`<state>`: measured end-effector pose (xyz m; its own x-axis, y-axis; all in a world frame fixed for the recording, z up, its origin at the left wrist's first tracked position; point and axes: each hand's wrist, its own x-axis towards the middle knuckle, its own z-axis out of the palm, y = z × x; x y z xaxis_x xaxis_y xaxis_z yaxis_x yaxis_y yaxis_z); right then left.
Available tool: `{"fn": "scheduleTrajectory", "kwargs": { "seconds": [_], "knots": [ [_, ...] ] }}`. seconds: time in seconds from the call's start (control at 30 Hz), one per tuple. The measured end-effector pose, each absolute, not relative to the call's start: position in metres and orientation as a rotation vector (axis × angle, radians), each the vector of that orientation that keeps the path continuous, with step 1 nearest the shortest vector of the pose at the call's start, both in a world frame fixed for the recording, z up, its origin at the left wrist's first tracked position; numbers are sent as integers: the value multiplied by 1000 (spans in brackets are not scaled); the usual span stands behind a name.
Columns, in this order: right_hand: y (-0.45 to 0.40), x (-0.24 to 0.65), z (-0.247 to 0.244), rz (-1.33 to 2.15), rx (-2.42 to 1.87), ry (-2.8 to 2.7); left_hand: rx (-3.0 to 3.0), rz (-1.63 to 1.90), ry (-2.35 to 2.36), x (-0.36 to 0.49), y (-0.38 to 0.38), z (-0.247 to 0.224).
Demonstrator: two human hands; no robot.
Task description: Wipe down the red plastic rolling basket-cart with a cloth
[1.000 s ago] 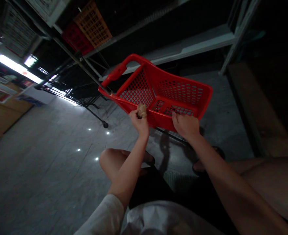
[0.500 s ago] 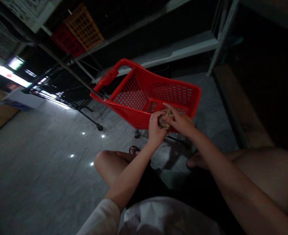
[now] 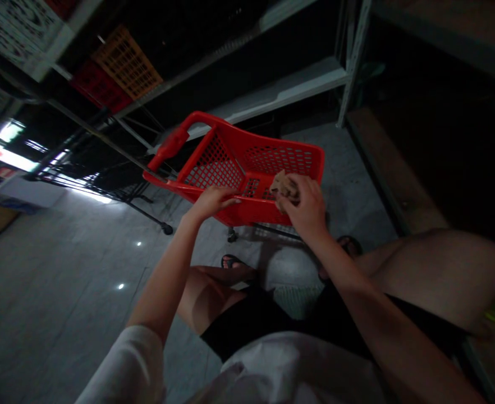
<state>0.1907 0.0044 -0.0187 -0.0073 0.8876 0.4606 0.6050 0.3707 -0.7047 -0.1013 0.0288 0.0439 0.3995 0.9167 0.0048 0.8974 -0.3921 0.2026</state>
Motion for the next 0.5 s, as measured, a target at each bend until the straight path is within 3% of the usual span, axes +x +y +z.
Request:
{"fn": "scheduleTrajectory", "kwargs": {
  "seconds": [0.13, 0.3, 0.5],
  "knots": [
    [0, 142, -19, 195, -1261, -1998, 2565, -97, 1822, -99, 30, 36],
    [8, 108, -28, -15, -1313, -2270, 2618, -117, 1892, -93, 31, 26],
    [16, 137, -43, -82, -1221, -2409, 2580, 20, 1875, -95, 36, 21]
  ]
}}
